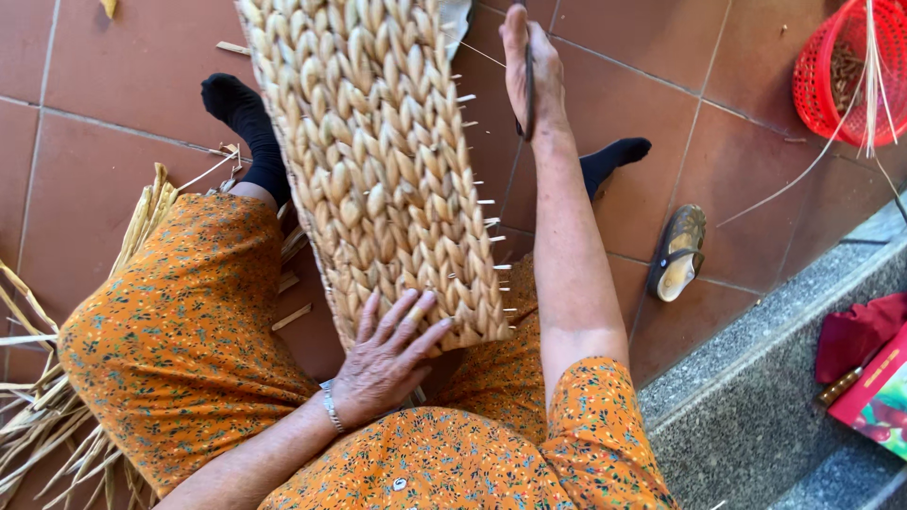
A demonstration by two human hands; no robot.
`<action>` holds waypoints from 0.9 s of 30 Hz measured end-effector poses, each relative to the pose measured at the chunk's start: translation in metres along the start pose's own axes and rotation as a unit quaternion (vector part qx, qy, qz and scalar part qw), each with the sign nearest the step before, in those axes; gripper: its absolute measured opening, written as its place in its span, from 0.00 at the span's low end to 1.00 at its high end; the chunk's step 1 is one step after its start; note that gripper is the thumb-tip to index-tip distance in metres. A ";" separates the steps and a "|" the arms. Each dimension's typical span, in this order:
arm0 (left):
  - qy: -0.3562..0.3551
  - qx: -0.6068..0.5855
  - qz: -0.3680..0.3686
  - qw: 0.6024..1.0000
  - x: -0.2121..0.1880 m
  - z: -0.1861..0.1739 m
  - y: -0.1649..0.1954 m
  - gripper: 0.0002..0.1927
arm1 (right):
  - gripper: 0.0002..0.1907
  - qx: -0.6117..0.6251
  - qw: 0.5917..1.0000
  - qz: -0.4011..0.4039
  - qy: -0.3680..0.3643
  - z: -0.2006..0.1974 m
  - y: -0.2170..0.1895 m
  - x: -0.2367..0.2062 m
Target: The person weaves a water hyacinth basket, tucking and pressing straw strands along the rim to secure the weave, then uses scissors to trim the protruding straw ends sticking out from the basket walls. The basket rests on their lap while they work.
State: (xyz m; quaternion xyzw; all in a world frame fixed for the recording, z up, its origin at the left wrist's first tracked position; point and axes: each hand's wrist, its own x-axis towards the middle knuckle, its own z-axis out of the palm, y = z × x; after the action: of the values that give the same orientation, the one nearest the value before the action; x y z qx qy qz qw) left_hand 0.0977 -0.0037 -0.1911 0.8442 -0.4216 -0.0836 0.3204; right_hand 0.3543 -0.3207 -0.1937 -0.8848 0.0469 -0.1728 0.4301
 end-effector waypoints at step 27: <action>0.285 -0.534 -0.388 0.695 -0.053 0.007 -0.105 0.28 | 0.16 0.169 0.864 0.468 0.075 -0.015 0.062 -0.324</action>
State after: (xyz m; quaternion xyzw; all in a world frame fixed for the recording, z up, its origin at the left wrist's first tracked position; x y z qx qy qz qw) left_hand 0.1308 0.0794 -0.2670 0.6032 0.1702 -0.1664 0.7612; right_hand 0.0498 -0.2962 -0.3194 -0.6569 0.4575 -0.0221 0.5989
